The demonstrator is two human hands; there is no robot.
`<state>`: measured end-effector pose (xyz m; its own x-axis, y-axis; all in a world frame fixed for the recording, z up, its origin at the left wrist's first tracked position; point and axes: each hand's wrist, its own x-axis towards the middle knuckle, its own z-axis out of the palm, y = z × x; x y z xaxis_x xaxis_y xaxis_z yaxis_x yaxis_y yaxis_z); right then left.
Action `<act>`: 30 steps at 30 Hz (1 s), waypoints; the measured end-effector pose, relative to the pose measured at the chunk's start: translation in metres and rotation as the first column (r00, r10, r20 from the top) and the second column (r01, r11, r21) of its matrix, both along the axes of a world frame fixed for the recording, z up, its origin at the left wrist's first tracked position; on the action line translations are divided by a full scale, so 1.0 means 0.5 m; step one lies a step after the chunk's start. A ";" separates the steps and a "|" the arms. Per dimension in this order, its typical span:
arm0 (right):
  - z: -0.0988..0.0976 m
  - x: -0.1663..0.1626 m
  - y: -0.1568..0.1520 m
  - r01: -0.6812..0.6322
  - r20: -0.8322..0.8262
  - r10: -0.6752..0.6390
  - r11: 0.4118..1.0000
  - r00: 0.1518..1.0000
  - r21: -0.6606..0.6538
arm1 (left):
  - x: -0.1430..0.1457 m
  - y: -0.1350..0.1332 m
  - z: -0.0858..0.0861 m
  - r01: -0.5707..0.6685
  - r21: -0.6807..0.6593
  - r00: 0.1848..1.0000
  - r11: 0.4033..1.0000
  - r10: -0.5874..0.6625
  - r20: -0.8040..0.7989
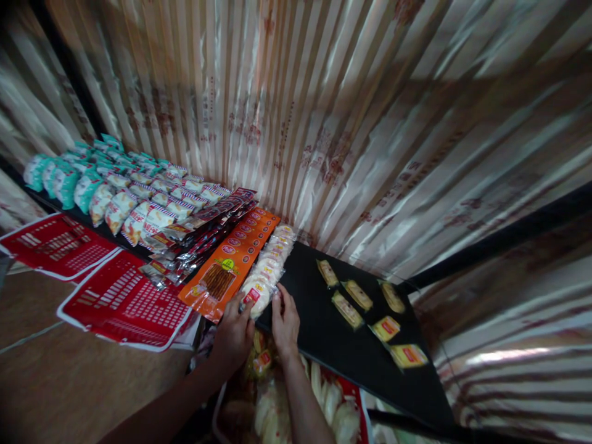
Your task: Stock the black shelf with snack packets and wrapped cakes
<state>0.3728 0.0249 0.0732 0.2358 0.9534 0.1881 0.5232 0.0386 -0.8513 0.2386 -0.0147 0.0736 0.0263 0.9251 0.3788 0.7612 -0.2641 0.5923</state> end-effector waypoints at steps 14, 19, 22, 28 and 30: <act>-0.011 0.007 -0.001 0.002 -0.209 -0.005 1.000 0.978 -0.014 | 0.035 0.043 -0.008 -0.005 0.060 1.000 0.998 0.006 -0.012; -0.008 0.007 -0.003 -0.013 -0.178 0.009 1.000 0.984 -0.020 | 0.041 0.054 -0.012 0.012 0.030 1.000 0.999 -0.012 -0.022; -0.007 0.007 -0.003 -0.010 -0.180 0.008 1.000 0.984 -0.011 | 0.042 0.060 -0.012 0.016 0.024 0.999 1.000 -0.016 -0.037; -0.005 0.002 -0.005 0.038 -0.265 -0.025 0.998 0.964 0.041 | 0.041 0.064 -0.001 0.010 0.001 0.996 1.000 -0.010 -0.088; 0.004 -0.002 -0.012 0.025 -0.264 -0.003 0.996 0.965 0.080 | 0.037 0.064 0.006 0.006 -0.010 0.994 1.000 -0.007 -0.109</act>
